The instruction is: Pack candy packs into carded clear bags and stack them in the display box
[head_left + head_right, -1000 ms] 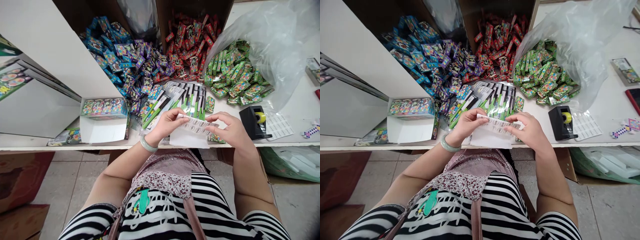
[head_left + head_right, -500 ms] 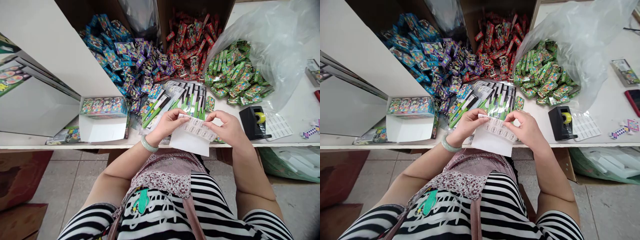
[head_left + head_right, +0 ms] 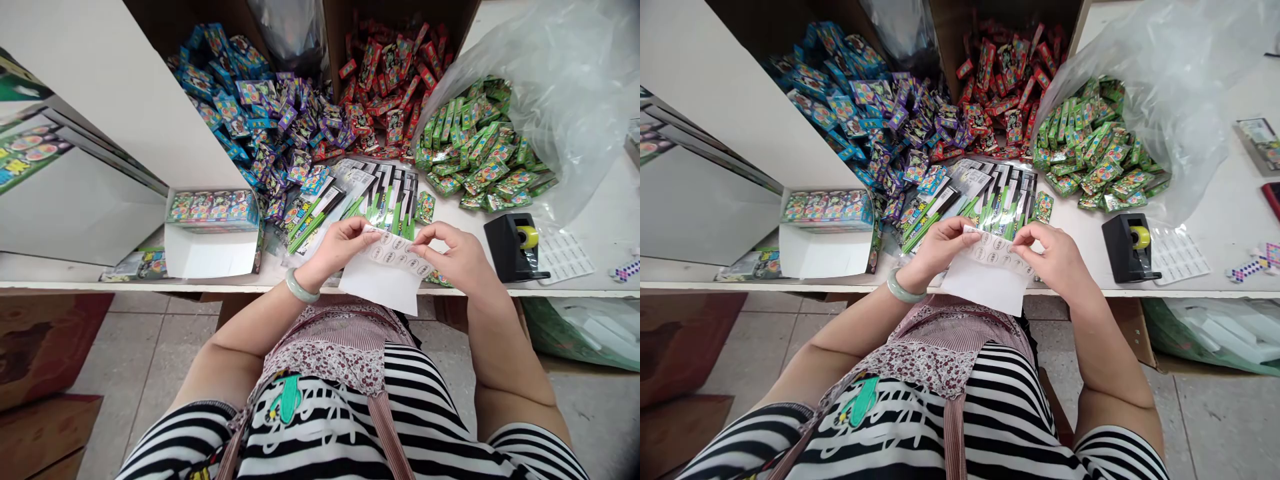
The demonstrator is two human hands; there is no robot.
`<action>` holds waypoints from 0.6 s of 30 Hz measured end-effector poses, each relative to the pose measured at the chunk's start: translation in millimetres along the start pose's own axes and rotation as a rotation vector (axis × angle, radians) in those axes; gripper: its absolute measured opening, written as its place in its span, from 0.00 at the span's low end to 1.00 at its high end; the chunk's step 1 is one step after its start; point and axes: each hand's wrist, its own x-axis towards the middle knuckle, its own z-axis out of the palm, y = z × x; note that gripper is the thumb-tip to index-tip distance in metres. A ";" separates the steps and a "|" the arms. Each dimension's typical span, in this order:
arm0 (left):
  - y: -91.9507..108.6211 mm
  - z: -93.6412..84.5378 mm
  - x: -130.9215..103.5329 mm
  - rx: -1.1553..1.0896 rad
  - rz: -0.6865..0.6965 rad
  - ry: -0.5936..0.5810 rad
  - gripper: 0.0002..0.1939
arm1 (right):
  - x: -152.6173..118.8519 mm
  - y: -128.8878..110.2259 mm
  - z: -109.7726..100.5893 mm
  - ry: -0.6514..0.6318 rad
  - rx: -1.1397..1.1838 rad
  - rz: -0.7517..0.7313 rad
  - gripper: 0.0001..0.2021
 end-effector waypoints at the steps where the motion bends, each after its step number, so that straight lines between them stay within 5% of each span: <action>1: -0.5 -0.1 -0.3 0.012 0.002 0.007 0.19 | 0.2 0.3 0.2 0.000 -0.001 -0.007 0.02; 12: 3.4 0.9 -3.1 0.074 -0.014 -0.007 0.23 | -5.4 10.3 2.4 -0.036 -0.021 0.078 0.03; 18: 3.5 7.2 -4.2 0.137 0.078 -0.080 0.21 | 6.0 1.2 1.6 -0.083 -0.103 -0.092 0.10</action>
